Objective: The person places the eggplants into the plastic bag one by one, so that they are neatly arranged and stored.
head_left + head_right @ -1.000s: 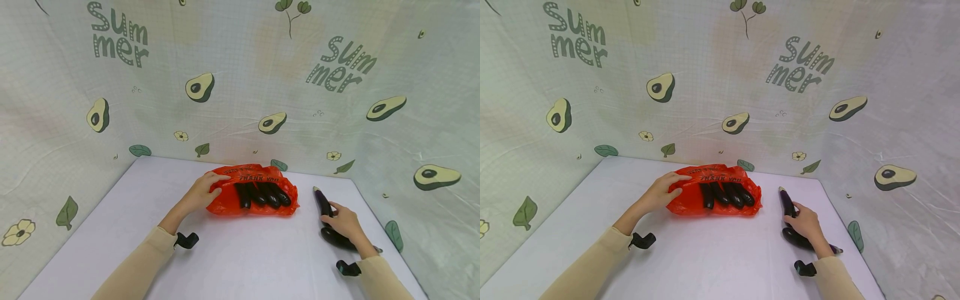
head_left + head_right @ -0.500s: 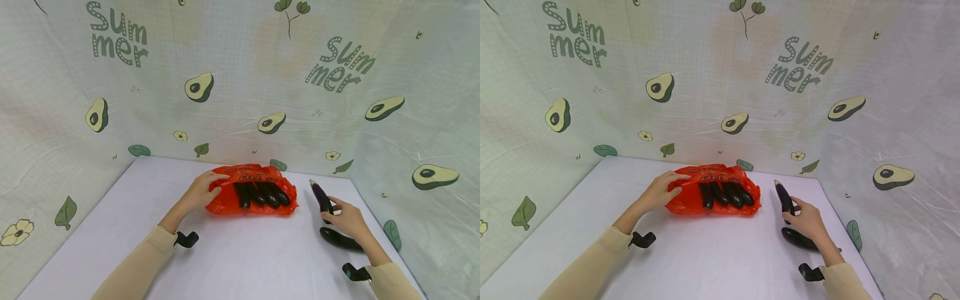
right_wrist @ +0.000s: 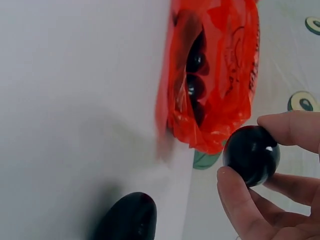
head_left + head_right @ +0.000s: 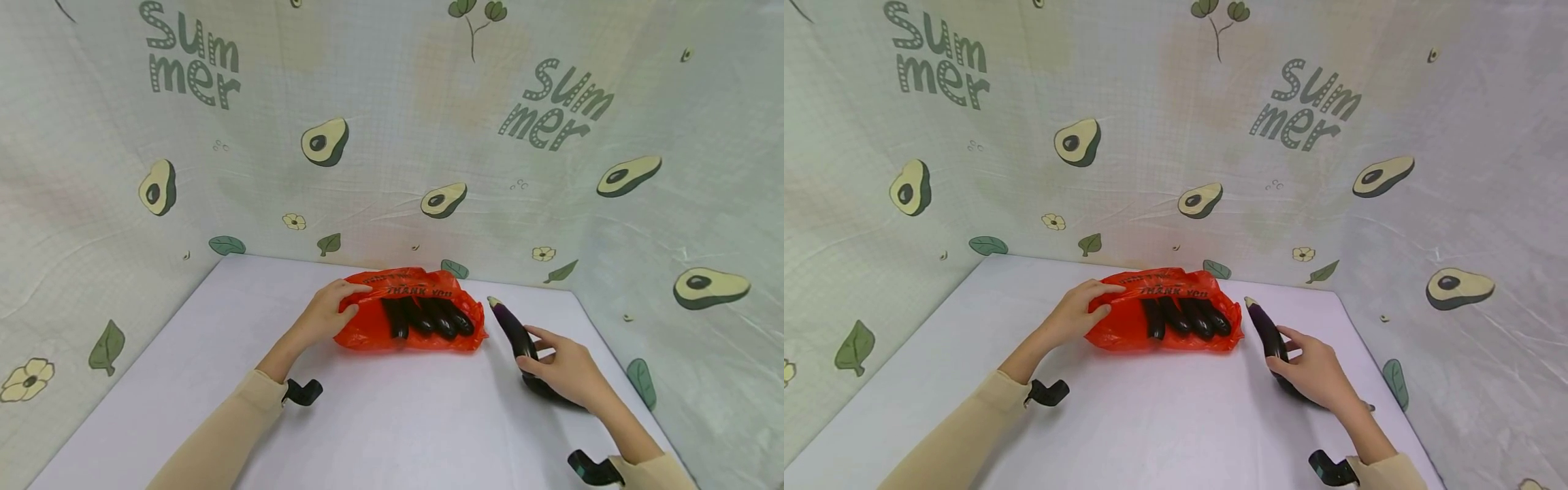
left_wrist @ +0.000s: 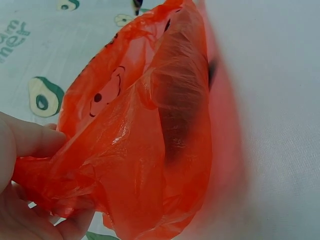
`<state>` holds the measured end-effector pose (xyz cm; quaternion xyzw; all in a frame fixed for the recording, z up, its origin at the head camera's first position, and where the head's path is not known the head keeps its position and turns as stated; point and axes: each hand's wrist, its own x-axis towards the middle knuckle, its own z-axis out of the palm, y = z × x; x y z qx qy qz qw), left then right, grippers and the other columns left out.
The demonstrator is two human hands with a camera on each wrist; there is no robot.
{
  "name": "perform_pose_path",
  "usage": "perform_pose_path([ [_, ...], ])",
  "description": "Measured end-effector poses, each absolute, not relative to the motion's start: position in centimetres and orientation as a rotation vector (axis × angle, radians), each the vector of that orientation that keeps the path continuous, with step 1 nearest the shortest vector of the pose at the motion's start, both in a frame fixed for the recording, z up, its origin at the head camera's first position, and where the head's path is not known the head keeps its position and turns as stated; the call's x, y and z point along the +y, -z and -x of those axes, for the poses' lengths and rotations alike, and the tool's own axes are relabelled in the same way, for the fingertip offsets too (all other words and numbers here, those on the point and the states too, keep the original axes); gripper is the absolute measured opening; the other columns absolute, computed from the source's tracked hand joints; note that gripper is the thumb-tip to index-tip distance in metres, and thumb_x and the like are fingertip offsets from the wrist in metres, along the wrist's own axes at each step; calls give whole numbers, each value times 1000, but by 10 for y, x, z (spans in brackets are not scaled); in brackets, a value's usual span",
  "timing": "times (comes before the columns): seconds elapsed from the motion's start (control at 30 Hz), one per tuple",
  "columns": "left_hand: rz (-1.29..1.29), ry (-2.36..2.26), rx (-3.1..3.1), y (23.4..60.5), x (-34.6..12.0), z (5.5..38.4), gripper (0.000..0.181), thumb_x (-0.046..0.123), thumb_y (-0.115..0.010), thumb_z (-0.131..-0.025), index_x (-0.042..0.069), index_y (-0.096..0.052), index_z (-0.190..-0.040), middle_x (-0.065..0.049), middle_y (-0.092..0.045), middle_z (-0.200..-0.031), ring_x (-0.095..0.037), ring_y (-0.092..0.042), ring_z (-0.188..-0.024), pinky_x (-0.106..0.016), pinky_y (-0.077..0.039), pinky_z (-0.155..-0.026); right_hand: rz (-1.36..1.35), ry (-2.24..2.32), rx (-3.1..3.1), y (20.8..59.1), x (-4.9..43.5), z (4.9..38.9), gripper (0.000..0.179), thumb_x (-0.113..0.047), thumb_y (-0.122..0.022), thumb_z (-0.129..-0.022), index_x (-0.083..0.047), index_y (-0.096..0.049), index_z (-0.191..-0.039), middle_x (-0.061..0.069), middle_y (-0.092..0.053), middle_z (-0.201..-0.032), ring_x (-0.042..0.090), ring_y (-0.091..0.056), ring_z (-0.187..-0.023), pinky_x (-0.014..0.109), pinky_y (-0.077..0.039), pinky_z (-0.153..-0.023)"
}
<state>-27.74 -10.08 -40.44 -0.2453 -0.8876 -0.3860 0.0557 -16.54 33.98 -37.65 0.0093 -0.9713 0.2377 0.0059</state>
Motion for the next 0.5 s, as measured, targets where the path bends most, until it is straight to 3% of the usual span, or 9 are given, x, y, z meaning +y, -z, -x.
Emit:
perform_pose_path([
  [0.23, 743, 1179, -2696, 402, -98, 275, 44, 3, -66, -102, 16, -67, -143, -11, -65, -134, -33, -59, -129, -55, -50, -111, -77, -873, -3032, 371, 321, 154, 75, -35, -84, -91, -4, -55, -153, 23, -72, -123, 18, -74, -86, 31, -57, -66],
  [0.5, 732, 1184, -2697, 401, -98, 273, 44, 3, -66, -102, 16, -67, -144, -11, -64, -134, -34, -58, -129, -55, -51, -111, -74, -1042, -3057, 372, 301, 149, 74, -33, -86, -90, -7, -56, -153, 17, -71, -122, 16, -72, -86, 32, -57, -67],
])
